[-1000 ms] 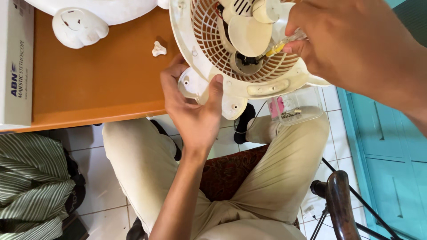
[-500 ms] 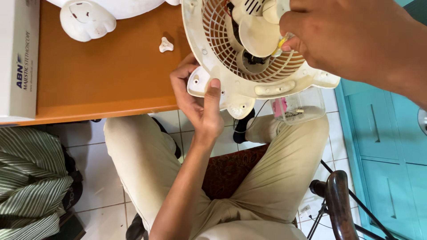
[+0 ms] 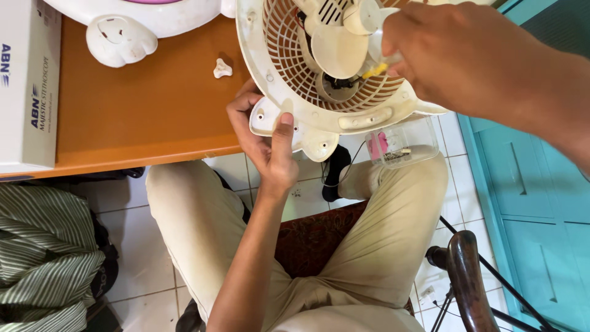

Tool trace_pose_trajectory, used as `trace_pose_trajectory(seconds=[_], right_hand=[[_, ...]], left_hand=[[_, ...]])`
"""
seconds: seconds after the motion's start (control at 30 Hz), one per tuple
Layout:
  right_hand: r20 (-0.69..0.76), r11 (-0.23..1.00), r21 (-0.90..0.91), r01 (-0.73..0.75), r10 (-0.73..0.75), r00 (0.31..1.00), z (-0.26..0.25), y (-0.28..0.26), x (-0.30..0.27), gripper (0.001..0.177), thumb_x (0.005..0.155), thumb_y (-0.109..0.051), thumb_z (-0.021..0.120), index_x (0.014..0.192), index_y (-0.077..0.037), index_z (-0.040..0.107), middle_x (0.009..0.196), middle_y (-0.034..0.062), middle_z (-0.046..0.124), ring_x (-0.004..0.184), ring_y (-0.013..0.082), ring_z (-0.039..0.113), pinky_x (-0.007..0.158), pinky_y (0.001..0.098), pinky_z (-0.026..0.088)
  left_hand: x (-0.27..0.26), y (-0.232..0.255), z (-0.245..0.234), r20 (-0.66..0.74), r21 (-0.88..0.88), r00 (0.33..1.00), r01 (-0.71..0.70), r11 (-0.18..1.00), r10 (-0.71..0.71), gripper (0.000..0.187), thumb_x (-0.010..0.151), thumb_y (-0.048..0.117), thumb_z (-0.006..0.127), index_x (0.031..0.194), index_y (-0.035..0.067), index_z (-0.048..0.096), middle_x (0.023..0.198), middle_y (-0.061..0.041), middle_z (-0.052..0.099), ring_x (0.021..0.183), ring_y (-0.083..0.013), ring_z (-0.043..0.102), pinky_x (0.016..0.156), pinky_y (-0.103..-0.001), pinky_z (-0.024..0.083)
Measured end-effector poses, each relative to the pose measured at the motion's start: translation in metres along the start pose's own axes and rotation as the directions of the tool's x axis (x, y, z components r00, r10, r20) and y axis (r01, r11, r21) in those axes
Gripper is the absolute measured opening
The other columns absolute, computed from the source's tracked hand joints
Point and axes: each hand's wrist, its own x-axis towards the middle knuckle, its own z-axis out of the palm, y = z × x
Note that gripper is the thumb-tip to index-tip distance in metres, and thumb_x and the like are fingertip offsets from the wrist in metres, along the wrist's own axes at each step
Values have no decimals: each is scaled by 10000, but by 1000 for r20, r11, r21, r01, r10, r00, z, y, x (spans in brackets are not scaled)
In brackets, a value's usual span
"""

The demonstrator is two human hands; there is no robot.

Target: The person disassembles a small white electric fan on a table. They remove the front grille, unscrew the motor housing, and separate the internal components using a screwdriver.

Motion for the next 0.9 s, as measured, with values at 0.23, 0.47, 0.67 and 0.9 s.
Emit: trace_pose_trajectory(seconds=[0.23,0.47,0.67,0.9], right_hand=[[109,977,-211,36,-14,994,-6,-12,3,138,839,-238,739,924,-129,749,718,69,713,681,251,695,670,409,544],[177,974,-62,-217,225,958,4,-10,1,275,968,-338,717,910,-71,756,699,122,706,646,291,683,657,446,558],[-116,940,-283,192,-232,966,6,-12,-3,133,754,-101,709,879,-69,742,846,72,740,822,281,731,752,396,584],[147,980,-180,-91,118,982,17,-20,7,391,989,-396,713,798,-57,748,682,164,697,640,311,700,648,427,561]], left_hand=[[0,-2,1,13,-11,1000,-21,1000,22,386,1042,195,647,1275,8,402,1453,-227,467,1279,-214,484,1164,-376,390],[-3,-4,3,12,58,995,-103,993,102,396,1043,211,650,1273,5,402,1450,-256,459,1289,-228,492,1137,-370,363],[-7,-9,4,0,33,998,-70,997,70,431,1048,245,672,1274,2,397,1456,-268,459,1293,-240,499,1182,-390,378],[-8,-13,4,15,63,996,-89,994,88,402,1029,179,652,1283,6,393,1449,-260,461,1280,-230,497,1137,-373,366]])
